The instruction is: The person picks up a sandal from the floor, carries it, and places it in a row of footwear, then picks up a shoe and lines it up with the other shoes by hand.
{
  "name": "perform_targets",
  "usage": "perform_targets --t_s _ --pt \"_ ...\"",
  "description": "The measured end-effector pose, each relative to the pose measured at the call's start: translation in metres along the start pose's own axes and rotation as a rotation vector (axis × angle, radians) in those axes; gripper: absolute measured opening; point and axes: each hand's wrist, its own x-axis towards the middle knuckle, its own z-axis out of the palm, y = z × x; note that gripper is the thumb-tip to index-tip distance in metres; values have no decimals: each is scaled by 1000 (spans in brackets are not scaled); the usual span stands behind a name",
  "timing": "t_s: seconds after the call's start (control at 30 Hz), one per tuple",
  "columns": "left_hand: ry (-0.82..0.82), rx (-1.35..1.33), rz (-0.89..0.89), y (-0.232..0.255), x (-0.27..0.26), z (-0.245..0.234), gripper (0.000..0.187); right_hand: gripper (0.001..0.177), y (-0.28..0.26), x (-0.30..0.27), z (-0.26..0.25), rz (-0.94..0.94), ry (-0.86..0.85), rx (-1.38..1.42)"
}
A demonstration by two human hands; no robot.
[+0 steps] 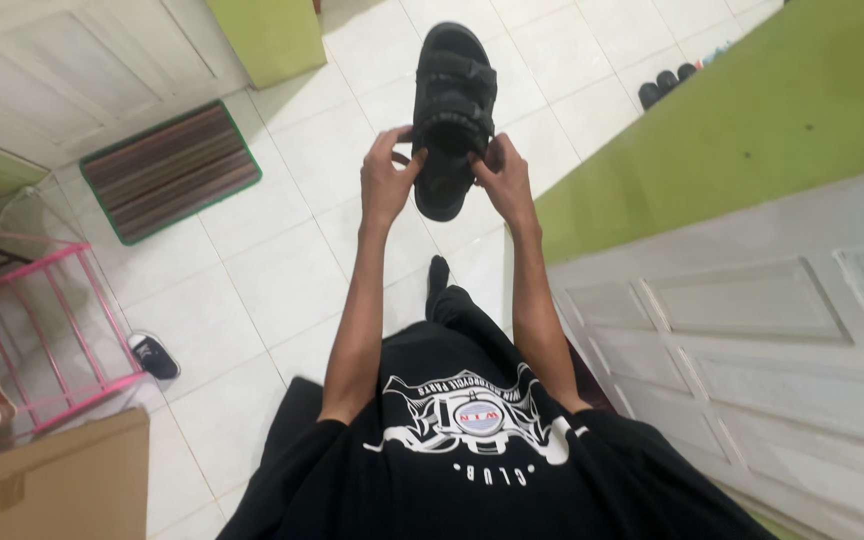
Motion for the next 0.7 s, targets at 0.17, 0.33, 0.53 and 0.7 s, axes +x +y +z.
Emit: perform_targets --t_s 0.17,0.33,0.53,0.7 --pt "-7 -48 -55 -15 30 13 38 25 16 40 0 14 -8 -25" --pt "10 -90 -90 -13 89 23 40 23 14 111 -3 -25 -32 0" --pt "45 -35 -4 -11 161 39 38 23 3 182 -9 -38 -35 -31" --pt "7 -10 -2 -11 208 63 38 23 1 229 -25 -32 -14 -31"
